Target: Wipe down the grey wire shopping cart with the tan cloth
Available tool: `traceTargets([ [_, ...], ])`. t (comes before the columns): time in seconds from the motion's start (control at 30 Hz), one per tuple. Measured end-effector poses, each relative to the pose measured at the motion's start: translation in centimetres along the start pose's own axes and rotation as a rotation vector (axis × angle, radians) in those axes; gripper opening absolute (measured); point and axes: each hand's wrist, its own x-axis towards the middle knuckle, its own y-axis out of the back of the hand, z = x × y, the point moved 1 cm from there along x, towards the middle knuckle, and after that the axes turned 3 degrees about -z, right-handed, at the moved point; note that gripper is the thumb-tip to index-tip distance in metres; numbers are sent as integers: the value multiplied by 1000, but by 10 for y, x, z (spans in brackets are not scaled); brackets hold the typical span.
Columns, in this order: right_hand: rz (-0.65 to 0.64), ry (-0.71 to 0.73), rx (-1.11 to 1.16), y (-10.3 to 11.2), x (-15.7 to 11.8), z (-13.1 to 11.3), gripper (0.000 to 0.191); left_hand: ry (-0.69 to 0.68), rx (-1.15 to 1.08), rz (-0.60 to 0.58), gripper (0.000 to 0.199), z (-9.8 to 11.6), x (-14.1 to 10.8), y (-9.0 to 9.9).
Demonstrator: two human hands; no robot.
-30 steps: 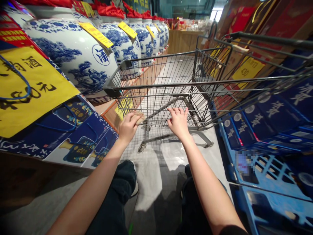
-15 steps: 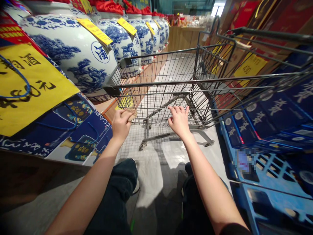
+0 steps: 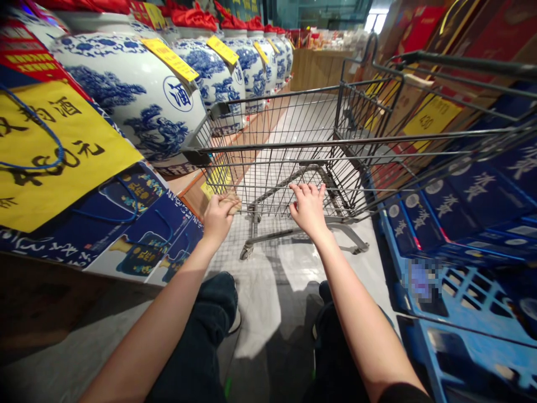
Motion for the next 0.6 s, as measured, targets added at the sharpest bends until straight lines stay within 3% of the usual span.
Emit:
traceTargets([
  [0.1,0,-5,-3,0,0,0,54,-33,0,-19,37,-4,1,5],
  [0.27,-10,-7,-7,2,0,-1,54,29,-17,172,36,-15,6,11],
  [0.47,-5,4,-33,0,0,0,54,8,-54,90,37,-12,3,-1],
  [0.6,7,5,-25,0,-1,0,53,21,-112,256,30,-16,9,11],
])
